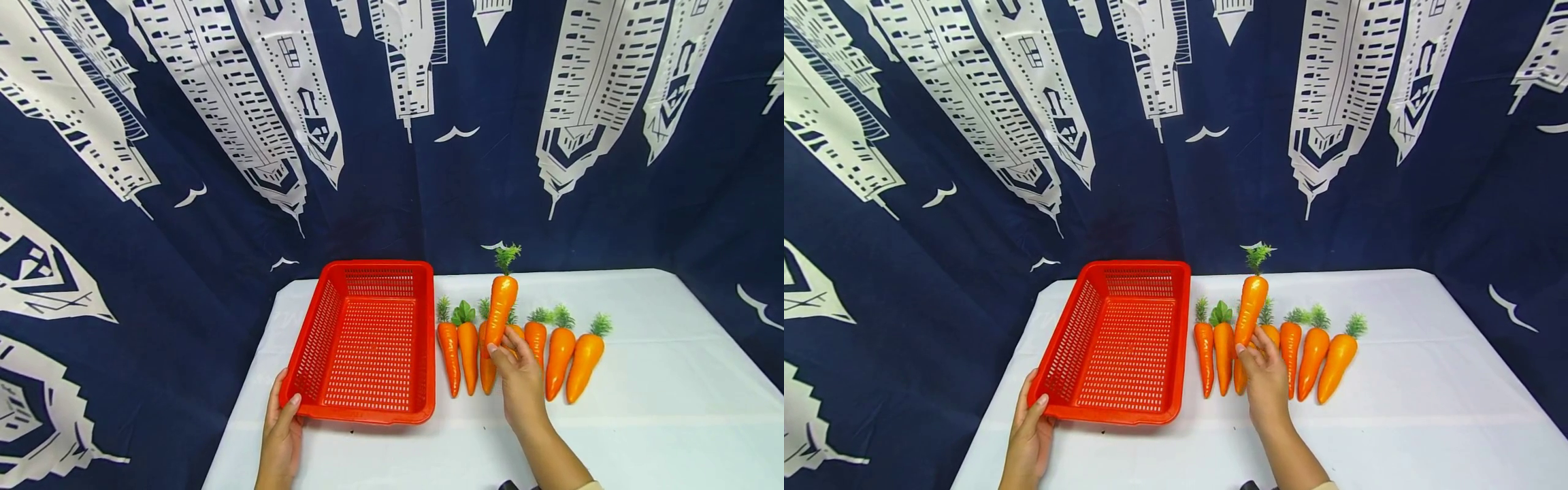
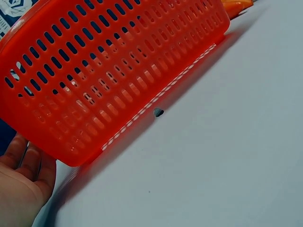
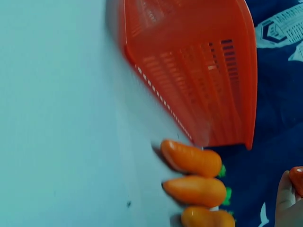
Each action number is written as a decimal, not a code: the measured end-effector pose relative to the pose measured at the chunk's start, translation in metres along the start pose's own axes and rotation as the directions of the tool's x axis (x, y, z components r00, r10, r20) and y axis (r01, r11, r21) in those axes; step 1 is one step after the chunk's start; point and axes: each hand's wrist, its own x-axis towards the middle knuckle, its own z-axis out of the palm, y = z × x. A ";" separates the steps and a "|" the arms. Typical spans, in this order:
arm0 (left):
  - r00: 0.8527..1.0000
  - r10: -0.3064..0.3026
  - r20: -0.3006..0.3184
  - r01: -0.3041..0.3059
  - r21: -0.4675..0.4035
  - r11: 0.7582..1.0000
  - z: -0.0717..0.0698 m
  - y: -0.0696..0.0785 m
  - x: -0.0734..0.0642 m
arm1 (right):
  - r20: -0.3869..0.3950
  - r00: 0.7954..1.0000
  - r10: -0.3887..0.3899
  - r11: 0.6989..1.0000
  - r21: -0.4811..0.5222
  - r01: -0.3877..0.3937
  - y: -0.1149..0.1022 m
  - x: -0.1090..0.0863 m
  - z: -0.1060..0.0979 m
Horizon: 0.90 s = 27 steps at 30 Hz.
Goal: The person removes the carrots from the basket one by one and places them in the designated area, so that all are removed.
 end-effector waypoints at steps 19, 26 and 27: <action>1.000 0.013 0.002 -0.013 -0.003 1.000 0.000 -0.002 0.000 | -0.195 0.980 0.023 0.999 -0.024 -0.028 0.003 0.007 -0.060; 0.999 0.042 0.013 -0.042 -0.002 0.999 0.000 -0.002 0.002 | -0.232 0.972 0.042 0.998 -0.025 -0.050 0.005 0.007 -0.080; 0.999 0.042 0.012 -0.042 -0.003 0.999 0.000 -0.002 0.002 | -0.241 0.970 0.044 0.998 -0.022 -0.051 0.006 0.007 -0.082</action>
